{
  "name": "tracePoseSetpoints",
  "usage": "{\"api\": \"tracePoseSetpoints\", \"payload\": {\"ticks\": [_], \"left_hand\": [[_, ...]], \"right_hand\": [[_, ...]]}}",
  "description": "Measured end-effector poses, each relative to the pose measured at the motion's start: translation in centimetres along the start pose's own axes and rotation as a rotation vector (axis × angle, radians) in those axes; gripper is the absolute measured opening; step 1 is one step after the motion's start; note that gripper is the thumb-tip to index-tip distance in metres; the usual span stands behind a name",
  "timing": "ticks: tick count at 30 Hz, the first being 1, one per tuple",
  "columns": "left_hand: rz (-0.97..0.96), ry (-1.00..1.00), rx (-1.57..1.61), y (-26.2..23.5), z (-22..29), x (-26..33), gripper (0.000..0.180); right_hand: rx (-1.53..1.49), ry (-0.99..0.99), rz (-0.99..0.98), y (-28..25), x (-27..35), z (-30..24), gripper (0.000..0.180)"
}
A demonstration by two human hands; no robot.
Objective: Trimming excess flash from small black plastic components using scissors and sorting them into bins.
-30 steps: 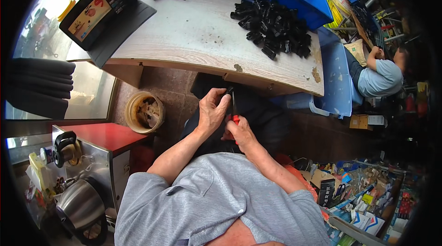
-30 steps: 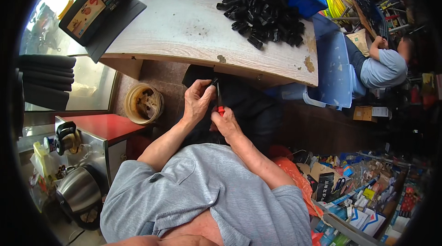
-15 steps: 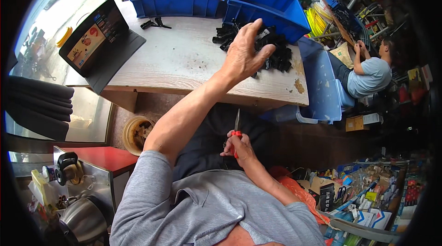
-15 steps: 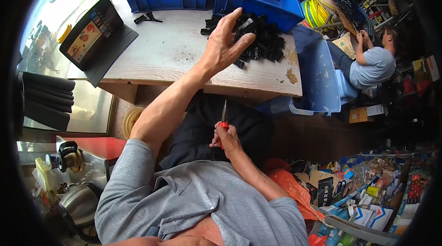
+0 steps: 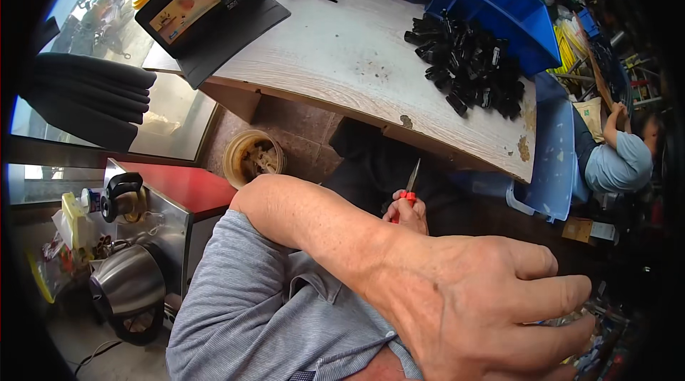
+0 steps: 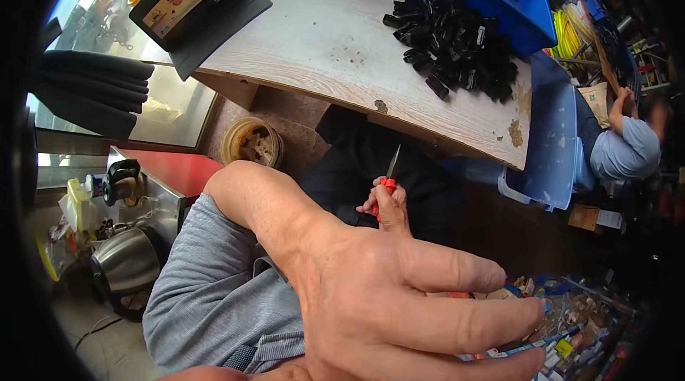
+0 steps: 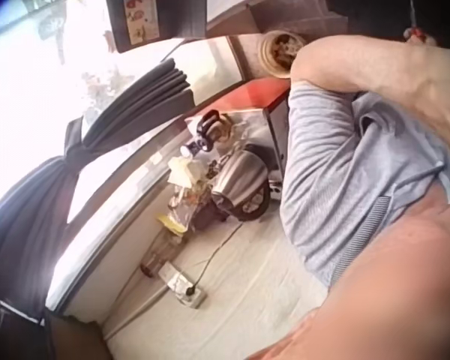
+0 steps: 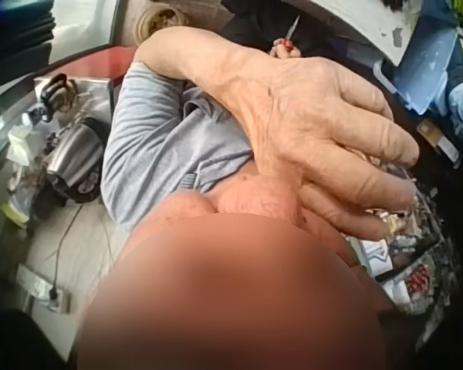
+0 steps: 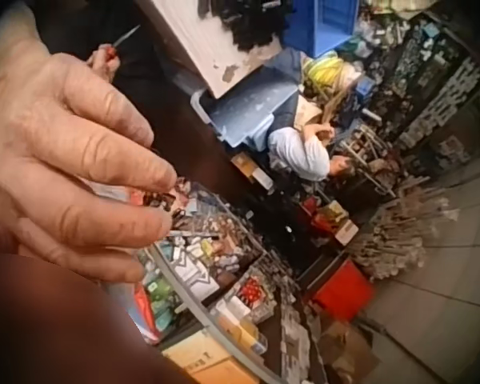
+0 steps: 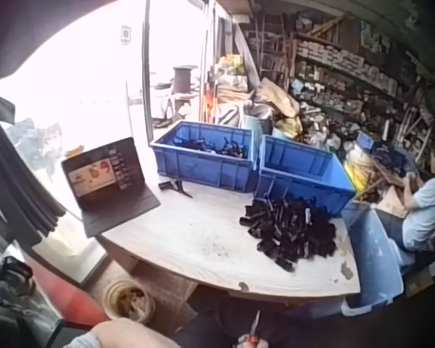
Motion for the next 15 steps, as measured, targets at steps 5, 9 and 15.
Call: {"api": "tracePoseSetpoints", "payload": {"ticks": [5,9,15], "left_hand": [[-0.102,0.156,-0.082,-3.3,-1.1,0.8,0.015],[-0.315,-0.051,-0.718,-12.1,-8.7,2.1,0.034],[-0.160,-0.274,-1.669,-31.8,-18.9,3.5,0.037]], "right_hand": [[0.032,-0.017,0.076,-3.3,-4.5,4.6,0.019],[-0.111,-0.052,-0.001,-1.2,-1.5,1.2,0.018],[-0.031,-0.072,-0.085,-1.4,-2.4,2.0,0.023]]}}
Point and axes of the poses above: each hand's wrist, its own x-axis away from the middle knuckle, its own y-axis out of the palm, z = x × y, the point moved 5 cm from there along -x, towards the middle knuckle, and after that the axes turned 7 degrees about z, right-handed, at the moved point
